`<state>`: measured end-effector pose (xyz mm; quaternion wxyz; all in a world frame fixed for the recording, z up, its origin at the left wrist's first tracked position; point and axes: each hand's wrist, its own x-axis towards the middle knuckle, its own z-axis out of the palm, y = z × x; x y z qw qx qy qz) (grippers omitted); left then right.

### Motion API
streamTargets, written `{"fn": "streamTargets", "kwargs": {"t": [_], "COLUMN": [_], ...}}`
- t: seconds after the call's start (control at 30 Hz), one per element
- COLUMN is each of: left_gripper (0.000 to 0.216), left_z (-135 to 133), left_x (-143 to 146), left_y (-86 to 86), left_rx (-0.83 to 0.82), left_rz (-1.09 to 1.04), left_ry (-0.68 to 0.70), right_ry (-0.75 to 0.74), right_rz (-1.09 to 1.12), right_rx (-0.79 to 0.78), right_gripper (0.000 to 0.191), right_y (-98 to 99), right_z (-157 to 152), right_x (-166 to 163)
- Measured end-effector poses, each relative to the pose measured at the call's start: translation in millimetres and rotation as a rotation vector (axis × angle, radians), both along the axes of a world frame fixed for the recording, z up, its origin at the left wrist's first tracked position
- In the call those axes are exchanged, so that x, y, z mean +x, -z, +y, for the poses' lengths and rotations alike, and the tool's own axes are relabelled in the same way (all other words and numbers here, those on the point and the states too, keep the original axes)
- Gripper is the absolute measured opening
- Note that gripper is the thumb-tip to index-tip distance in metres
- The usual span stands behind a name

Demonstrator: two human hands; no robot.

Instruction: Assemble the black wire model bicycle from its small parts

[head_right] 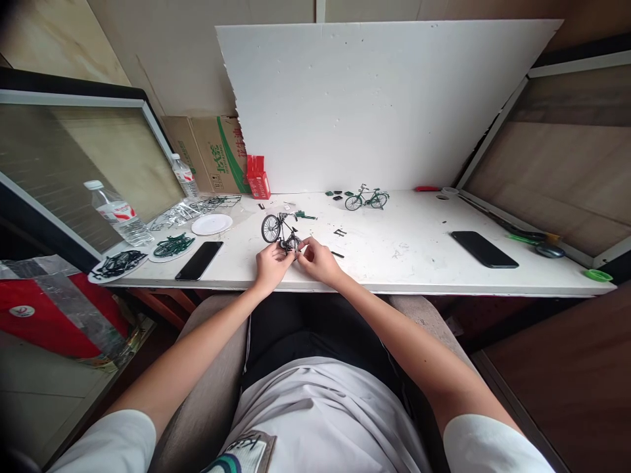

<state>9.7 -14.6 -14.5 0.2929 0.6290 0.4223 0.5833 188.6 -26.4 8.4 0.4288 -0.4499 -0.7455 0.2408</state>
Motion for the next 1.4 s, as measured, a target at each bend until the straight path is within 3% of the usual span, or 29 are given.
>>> {"fn": "streamTargets", "kwargs": {"t": [0.57, 1.4], "left_gripper": [0.011, 0.014], "left_z": [1.5, 0.7], "left_x": [-0.8, -1.1], "left_y": [1.9, -1.7], "left_rx": [0.013, -0.026], "left_rz": [0.012, -0.014], "left_ry": [0.033, 0.125], "right_ry": [0.109, 0.133], "right_rz": [-0.176, -0.148], "right_rx": [0.034, -0.007], "right_gripper": [0.024, 0.024], "right_y": [-2.2, -4.2], "right_z": [-5.5, -6.7], "right_x": [-1.4, -3.6]}}
